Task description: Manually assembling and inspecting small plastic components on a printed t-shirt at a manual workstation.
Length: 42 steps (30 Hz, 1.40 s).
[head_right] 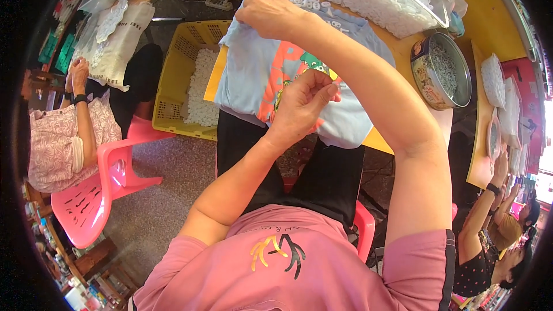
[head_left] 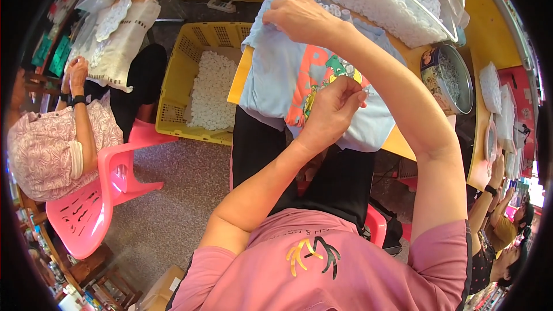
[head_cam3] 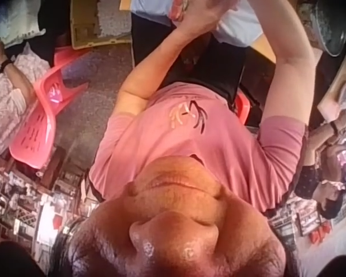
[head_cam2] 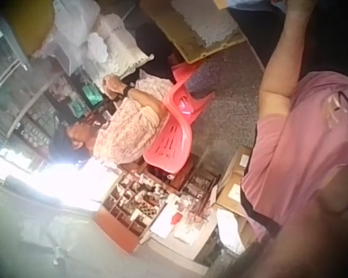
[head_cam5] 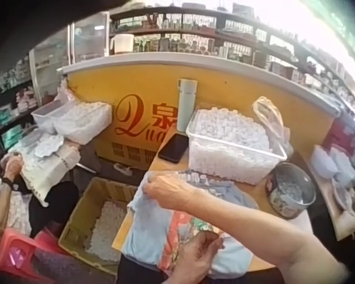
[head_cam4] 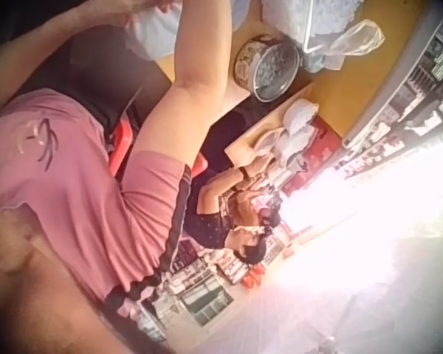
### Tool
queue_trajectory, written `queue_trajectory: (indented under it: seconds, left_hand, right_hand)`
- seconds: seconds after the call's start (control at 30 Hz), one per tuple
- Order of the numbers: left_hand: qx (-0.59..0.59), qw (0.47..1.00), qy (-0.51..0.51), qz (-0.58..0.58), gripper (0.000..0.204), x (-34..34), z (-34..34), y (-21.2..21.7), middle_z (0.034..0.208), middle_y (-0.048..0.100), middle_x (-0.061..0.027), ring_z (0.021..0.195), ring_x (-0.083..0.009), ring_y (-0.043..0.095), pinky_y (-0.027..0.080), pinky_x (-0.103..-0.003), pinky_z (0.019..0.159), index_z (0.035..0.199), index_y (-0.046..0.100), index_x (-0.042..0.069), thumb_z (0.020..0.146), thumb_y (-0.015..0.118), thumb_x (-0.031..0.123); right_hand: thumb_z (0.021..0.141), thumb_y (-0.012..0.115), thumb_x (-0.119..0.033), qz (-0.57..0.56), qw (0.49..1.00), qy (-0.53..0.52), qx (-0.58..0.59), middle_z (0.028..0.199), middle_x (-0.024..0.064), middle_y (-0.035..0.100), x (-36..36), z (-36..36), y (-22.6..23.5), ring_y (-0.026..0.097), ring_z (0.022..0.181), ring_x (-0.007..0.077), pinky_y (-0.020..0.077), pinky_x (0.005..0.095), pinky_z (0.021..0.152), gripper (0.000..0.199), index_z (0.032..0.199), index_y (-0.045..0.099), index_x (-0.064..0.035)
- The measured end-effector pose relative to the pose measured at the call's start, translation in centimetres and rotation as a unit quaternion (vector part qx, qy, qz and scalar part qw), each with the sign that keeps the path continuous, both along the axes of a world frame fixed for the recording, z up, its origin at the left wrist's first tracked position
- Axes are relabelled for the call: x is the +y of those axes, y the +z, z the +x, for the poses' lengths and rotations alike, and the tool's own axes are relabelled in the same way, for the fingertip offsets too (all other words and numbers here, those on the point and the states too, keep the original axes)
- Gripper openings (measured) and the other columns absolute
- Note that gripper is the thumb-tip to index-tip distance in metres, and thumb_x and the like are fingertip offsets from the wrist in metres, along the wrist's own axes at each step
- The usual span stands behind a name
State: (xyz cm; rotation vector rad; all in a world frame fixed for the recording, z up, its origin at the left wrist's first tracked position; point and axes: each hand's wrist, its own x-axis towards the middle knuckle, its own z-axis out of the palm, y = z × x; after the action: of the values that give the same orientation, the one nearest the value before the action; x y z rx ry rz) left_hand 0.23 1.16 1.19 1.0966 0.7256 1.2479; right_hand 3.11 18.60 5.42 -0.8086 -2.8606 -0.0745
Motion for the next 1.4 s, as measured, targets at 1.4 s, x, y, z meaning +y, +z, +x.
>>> queue_trajectory:
  seconds: [1.4]
  left_hand:
    - [-0.010, 0.999, -0.022, -0.044, 0.010, -0.1, -0.5, 0.5, 0.091, 0.065, -0.0045, 0.081, -0.0101, 0.065, 0.053, -0.024, 0.074, 0.098, 0.058, 0.001, 0.096, 0.062, 0.010]
  right_hand:
    - [0.098, 0.061, -0.018, -0.431, 0.645, -0.256, 0.577, 0.088, 0.0007, 0.062, -18.6, 13.5, 0.0, 0.057, 0.079, 0.0074, 0.0530, 0.0258, 0.075, 0.027, 0.117, 0.066, 0.0011]
